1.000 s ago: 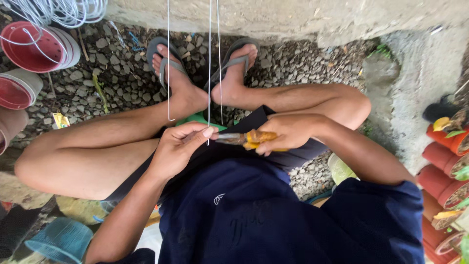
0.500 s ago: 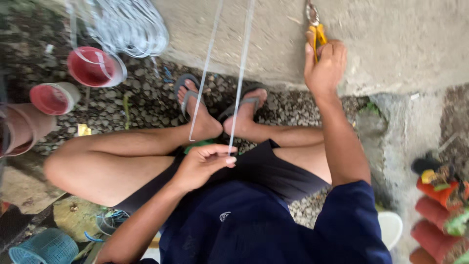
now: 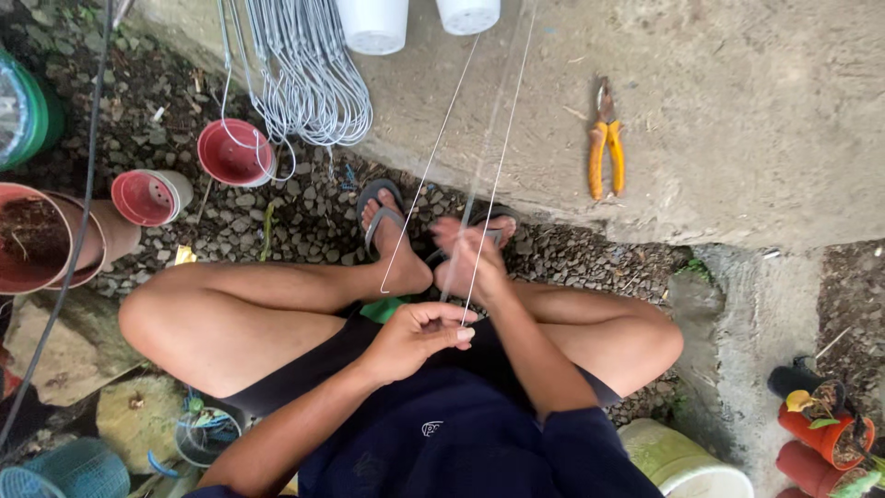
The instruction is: The person sits on a small stool and assembles hanging planters by cutting metal wires with pliers, bending them into loops, and threading them through the holes of small plastic pots. The person handles white and red pots and uses pliers to shape and secure the wire hangers.
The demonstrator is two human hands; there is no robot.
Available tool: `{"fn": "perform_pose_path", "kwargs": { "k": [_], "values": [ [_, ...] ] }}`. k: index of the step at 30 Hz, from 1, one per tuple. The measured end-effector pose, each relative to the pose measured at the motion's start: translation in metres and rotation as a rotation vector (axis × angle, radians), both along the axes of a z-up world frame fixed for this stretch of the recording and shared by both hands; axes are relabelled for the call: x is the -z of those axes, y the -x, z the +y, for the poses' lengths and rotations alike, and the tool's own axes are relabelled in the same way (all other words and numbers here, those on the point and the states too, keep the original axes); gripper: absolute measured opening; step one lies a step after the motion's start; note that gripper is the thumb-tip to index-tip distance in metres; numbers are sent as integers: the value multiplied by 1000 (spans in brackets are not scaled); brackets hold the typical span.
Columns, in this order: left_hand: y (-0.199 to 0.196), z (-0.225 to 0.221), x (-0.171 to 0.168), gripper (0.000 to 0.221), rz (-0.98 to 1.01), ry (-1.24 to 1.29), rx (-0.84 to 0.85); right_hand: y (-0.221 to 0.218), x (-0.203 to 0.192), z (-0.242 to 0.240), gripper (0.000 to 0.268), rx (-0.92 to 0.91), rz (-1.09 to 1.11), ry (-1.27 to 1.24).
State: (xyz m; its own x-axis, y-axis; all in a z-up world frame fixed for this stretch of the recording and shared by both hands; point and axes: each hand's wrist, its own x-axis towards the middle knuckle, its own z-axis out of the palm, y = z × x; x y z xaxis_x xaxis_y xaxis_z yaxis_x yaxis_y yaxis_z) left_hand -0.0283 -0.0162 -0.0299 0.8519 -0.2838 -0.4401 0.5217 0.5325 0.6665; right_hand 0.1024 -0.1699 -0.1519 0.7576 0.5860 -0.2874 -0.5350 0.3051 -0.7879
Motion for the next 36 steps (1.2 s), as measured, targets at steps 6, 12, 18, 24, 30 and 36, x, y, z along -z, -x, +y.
{"fn": "perform_pose_path", "kwargs": {
  "k": [6,12,18,24,30,36],
  "values": [
    [-4,-7,-4,29,-9,77,-44,5,9,60,45,-320,337,-664],
    [-8,-5,-7,28,-37,-10,-93,-7,-2,38,59,44,190,41],
    [-5,1,25,28,31,-146,-73,-23,-41,-35,51,290,-508,925],
    [7,11,84,30,256,-190,-184,-19,-81,-32,35,235,-1177,1245],
    [0,23,94,33,287,-286,-301,-16,-97,-9,32,40,-1015,990],
    [-2,8,26,36,-416,-1237,-354,-18,-102,4,29,33,-850,842]
  ]
}}
